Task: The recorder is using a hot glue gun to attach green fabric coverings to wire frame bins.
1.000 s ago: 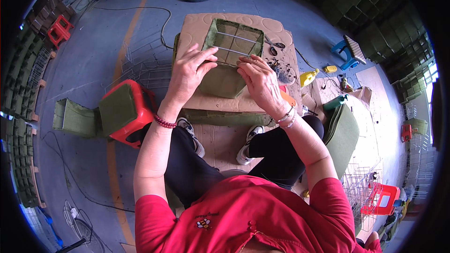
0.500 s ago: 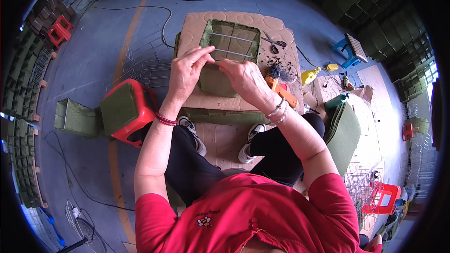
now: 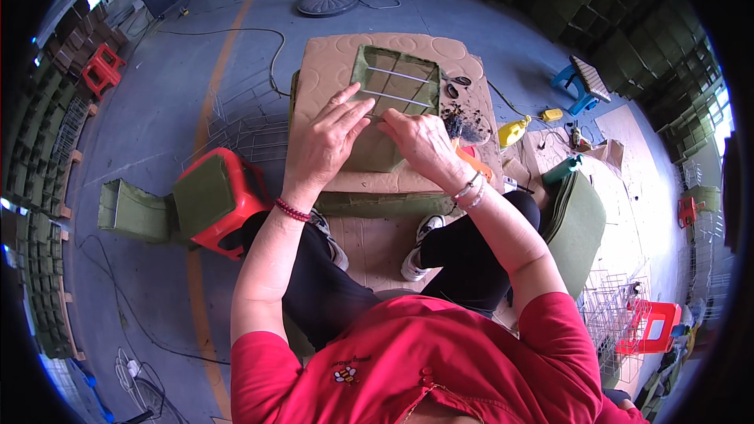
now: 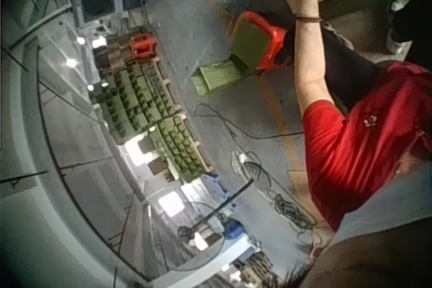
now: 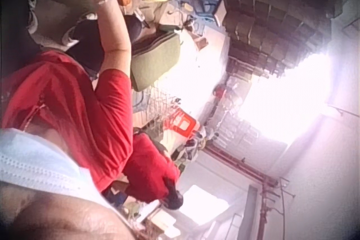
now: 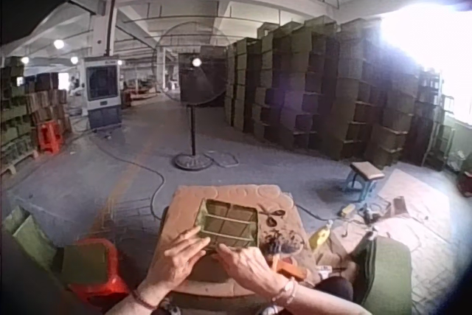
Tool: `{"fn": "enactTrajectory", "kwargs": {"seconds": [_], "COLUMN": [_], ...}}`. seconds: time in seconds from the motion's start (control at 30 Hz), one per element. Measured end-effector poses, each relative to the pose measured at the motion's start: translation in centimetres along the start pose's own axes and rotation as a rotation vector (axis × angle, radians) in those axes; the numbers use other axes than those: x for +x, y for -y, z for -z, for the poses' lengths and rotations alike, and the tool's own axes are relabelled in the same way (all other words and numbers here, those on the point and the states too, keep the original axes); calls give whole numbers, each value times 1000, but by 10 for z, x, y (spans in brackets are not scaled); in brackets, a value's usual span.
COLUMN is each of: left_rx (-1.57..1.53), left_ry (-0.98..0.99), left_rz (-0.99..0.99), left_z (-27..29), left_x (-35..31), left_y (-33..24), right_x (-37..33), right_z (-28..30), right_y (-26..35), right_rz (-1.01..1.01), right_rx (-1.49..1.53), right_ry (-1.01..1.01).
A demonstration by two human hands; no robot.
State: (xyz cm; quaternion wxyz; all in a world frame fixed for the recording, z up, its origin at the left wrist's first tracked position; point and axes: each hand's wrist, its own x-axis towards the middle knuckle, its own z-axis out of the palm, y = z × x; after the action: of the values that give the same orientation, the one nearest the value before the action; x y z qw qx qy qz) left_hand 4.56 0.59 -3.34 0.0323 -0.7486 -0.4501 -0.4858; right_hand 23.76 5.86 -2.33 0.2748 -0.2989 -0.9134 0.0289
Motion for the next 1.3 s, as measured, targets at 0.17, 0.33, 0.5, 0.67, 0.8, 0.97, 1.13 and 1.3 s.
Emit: {"fn": "enactTrajectory", "kwargs": {"seconds": [0.17, 0.33, 0.5, 0.67, 0.8, 0.97, 1.13, 1.3], "left_rx": [75, 77, 12, 6, -517, -818, -587, -760], "left_ry": [33, 14, 42, 54, -27, -307, -50, 14], "left_rz": [-108, -17, -69, -46, 124, 533, 1021, 1478], "left_z": [6, 12, 4, 1, -15, -10, -41, -88], "left_x": [-2, -13, -8, -9, -12, 0, -65, -97], "left_y": [9, 4, -11, -16, -26, 0, 104, 131], "right_x": [4, 5, 7, 7, 5, 0, -30, -58], "right_z": [7, 14, -1, 14, 11, 23, 35, 39], "right_y": [16, 13, -33, -31, -4, -20, -57, -69], "right_rz": [-61, -8, -188, -169, 126, 2, -44, -199], "right_rx": [29, 101, -109, -122, -79, -50, 202, 526], "right_ry": [153, -366, -109, 2, -61, -43, -105, -216]}}
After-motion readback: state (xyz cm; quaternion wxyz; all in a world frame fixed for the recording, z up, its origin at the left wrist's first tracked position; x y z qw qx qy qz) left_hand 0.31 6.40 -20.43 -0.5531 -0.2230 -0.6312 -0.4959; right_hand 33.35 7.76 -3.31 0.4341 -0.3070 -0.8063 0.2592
